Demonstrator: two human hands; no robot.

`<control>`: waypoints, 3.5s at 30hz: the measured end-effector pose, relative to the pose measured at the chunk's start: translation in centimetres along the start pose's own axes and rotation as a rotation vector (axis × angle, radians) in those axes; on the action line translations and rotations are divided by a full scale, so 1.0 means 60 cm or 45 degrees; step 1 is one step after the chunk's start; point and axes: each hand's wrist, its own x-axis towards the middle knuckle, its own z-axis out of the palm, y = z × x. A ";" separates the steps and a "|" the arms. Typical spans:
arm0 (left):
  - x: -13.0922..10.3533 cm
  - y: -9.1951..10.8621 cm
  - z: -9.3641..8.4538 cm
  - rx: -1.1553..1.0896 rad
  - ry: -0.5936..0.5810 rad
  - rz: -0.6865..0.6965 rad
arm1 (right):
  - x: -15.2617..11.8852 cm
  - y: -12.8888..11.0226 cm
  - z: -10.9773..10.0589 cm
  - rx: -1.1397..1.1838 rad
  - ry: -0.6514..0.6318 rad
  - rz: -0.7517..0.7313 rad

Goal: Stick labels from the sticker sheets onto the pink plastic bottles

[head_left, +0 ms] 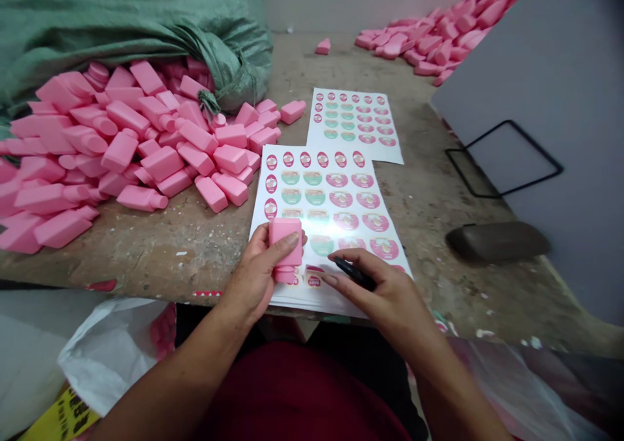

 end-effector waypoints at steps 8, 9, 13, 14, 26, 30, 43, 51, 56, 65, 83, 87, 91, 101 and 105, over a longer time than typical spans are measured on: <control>0.001 0.001 -0.002 0.058 -0.015 0.000 | -0.004 -0.006 0.008 0.262 0.013 0.026; -0.001 0.002 -0.001 0.078 -0.021 0.002 | -0.004 -0.010 0.006 0.376 0.051 0.055; -0.011 0.002 0.003 0.159 -0.073 0.031 | -0.006 -0.032 -0.001 0.479 0.066 0.033; -0.015 0.001 0.005 0.160 -0.094 0.033 | -0.005 -0.037 -0.002 0.478 0.048 0.003; -0.044 -0.029 0.032 -0.027 -0.103 0.038 | -0.019 -0.050 0.007 0.429 0.083 -0.085; -0.046 -0.032 0.034 -0.035 -0.104 0.024 | -0.022 -0.045 0.012 0.359 0.048 -0.082; -0.039 -0.033 0.027 0.075 -0.099 0.030 | -0.018 -0.042 0.022 0.236 0.144 -0.161; -0.041 -0.033 0.020 0.240 -0.123 0.073 | -0.012 -0.049 0.021 0.164 0.173 -0.168; -0.047 -0.028 0.014 0.419 -0.144 0.121 | -0.014 -0.053 0.017 0.030 0.196 -0.198; -0.048 -0.033 0.018 0.372 -0.177 0.177 | -0.009 -0.046 0.020 -0.523 0.307 -0.394; -0.062 -0.024 0.005 0.277 -0.110 -0.042 | 0.023 -0.036 0.027 0.561 -0.022 -0.070; -0.069 -0.014 -0.005 0.262 -0.090 -0.022 | 0.023 -0.032 0.034 0.529 0.064 -0.050; -0.073 -0.002 -0.010 0.326 -0.062 0.007 | 0.016 -0.042 0.037 0.524 0.021 -0.057; -0.200 0.140 -0.257 1.622 0.284 -0.124 | 0.027 -0.009 0.027 0.275 0.117 -0.129; -0.174 0.162 -0.260 1.849 0.453 0.153 | 0.037 -0.001 0.036 0.206 0.146 -0.192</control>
